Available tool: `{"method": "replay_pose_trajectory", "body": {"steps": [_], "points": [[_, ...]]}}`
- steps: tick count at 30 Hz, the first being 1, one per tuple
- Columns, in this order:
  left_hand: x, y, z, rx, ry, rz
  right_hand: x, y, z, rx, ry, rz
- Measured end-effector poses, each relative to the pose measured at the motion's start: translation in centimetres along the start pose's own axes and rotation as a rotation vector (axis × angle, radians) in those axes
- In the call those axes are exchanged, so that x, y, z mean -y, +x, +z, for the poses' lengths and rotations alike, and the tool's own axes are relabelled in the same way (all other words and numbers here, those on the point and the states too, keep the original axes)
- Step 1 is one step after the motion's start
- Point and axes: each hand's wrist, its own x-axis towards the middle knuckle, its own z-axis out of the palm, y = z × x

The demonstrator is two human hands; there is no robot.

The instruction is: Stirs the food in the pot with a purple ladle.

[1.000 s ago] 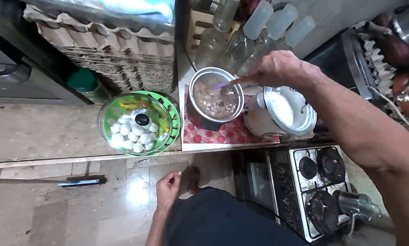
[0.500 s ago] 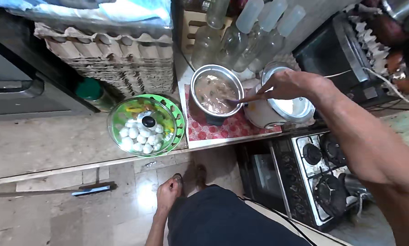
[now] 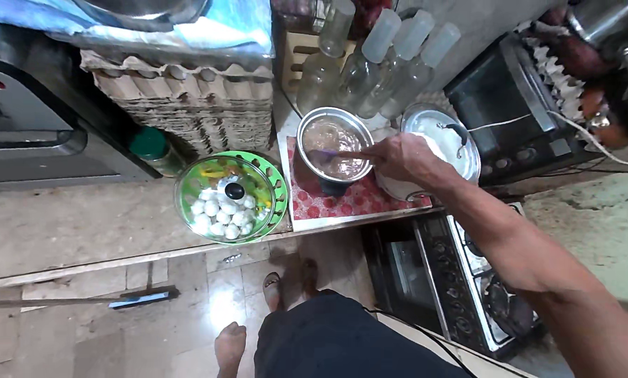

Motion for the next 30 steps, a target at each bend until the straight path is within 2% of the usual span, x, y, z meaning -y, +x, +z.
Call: {"method": "replay_pose_trajectory", "body": {"steps": [6, 14, 22, 26, 30], "points": [[0.9, -0.3, 1.0, -0.021, -0.044, -0.024, -1.6, 1.6, 0.2, -0.042, -0.081, 0.073], [0.3, 0.4, 1.5, 0.061, -0.003, -0.005, -3.5, -2.0, -0.8, 0.036, -0.046, 0.038], [-0.7, 2.8, 0.0, 0.103, 0.049, 0.055, -1.4, -4.2, 0.4, 0.074, 0.052, -0.033], [-0.5, 3.1, -0.6, 0.107, 0.048, 0.049, -2.0, -5.4, 1.6, -0.026, 0.036, -0.091], [1.0, 2.5, -0.1, 0.141, 0.046, 0.019, -3.2, -6.0, 1.9, -0.082, 0.046, -0.047]]}}
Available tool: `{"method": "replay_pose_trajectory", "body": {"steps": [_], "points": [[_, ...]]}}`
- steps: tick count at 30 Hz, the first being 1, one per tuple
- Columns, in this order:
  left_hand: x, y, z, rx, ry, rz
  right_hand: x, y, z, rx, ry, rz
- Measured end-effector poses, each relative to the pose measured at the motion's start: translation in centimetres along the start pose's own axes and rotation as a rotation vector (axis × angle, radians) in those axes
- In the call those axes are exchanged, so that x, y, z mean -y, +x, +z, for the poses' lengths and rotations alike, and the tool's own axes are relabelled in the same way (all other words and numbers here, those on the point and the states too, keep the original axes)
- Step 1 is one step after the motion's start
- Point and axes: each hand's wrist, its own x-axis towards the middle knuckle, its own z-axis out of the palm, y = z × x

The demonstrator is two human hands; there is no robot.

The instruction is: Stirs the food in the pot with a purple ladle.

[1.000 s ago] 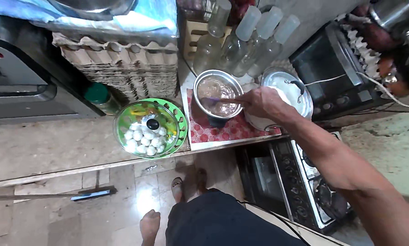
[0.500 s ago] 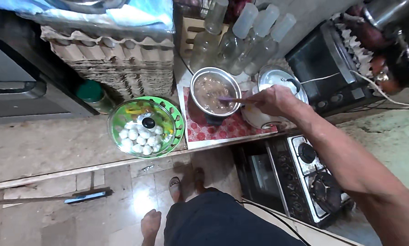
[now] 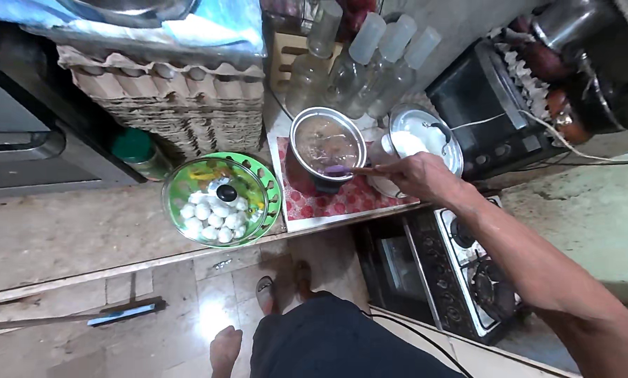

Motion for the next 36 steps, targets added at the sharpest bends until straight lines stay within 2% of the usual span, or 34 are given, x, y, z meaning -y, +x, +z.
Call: {"method": "replay_pose_trajectory", "body": {"steps": [6, 12, 19, 23, 26, 28, 30, 33, 35, 36], "points": [[1.7, -0.5, 1.6, 0.078, 0.036, -0.023, 0.4, 2.8, 1.4, -0.005, 0.020, 0.104], [1.5, -0.2, 1.5, 0.040, 0.012, -0.037, 1.6, 6.1, 1.5, 0.020, 0.034, 0.176], [1.2, 0.8, 1.0, 0.079, 0.055, -0.007, 0.6, 3.1, -0.6, 0.114, 0.050, 0.222], [1.1, 1.7, 0.8, 0.107, 0.087, -0.001, 1.0, 1.3, -1.4, 0.143, 0.143, 0.148], [0.6, 1.9, 0.6, 0.140, 0.126, 0.001, 3.0, 0.6, -0.7, 0.116, 0.199, 0.135], [0.4, 1.8, 0.2, 0.150, 0.143, 0.002, 4.3, 0.4, 1.3, 0.040, 0.236, 0.108], [0.5, 1.6, -0.2, 0.140, 0.150, 0.009, 4.9, -0.4, 3.4, -0.090, 0.353, 0.054], [0.9, 0.7, -0.8, 0.102, 0.133, 0.001, 4.8, -3.9, 4.9, -0.274, 0.770, 0.062], [1.4, 0.0, -0.8, 0.084, 0.152, -0.021, 3.6, -5.4, 7.6, -0.352, 1.068, 0.108], [1.6, -0.4, -0.7, 0.085, 0.166, -0.035, 2.6, -5.3, 9.8, -0.377, 1.134, 0.171]]}}
